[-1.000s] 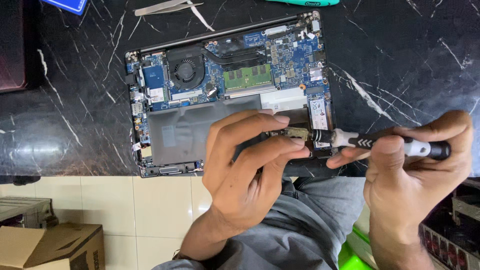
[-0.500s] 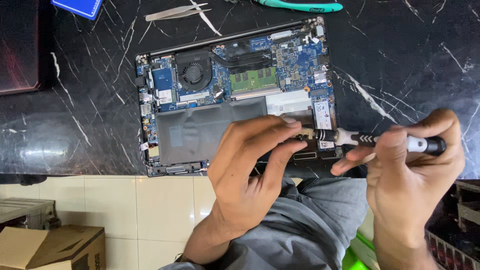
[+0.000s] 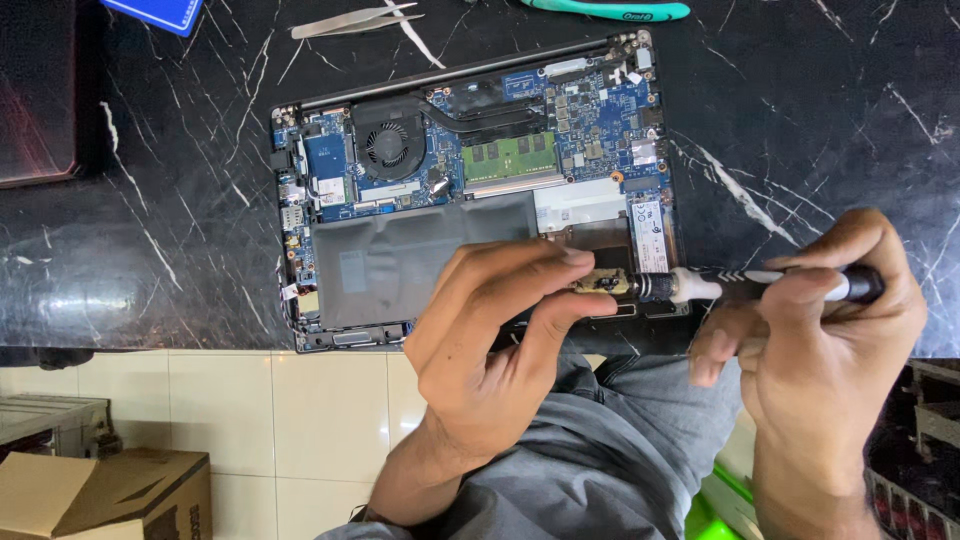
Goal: The person uses a screwdriver to remove screws from a disassembled laptop motherboard. They then use tweezers to carefully lift and disconnect a small ribbon cable connector from the board.
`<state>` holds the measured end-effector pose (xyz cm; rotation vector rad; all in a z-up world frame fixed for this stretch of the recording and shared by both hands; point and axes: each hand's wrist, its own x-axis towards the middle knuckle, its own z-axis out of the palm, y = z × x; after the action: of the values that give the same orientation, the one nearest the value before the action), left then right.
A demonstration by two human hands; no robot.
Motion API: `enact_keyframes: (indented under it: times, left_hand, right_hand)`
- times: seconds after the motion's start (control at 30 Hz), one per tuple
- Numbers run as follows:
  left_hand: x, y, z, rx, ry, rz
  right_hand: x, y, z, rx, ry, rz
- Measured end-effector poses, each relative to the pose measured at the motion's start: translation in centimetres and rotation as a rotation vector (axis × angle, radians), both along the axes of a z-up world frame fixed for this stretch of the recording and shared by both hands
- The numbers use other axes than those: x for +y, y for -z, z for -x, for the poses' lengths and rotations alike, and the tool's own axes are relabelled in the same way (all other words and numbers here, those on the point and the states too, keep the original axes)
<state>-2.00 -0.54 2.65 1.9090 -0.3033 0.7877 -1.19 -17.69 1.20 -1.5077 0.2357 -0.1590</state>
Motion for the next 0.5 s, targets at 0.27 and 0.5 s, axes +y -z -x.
enact_keyframes:
  times: [0.27,0.5]
  left_hand:
    - [0.2,0.2,0.0,0.000,-0.002,-0.005]
    - [0.6,1.0,-0.3,0.012,0.011,-0.053]
  right_hand:
    - [-0.1,0.2,-0.1,-0.036,-0.002,0.046]
    - [-0.6,0.5,0.2,-0.145,-0.075,0.190]
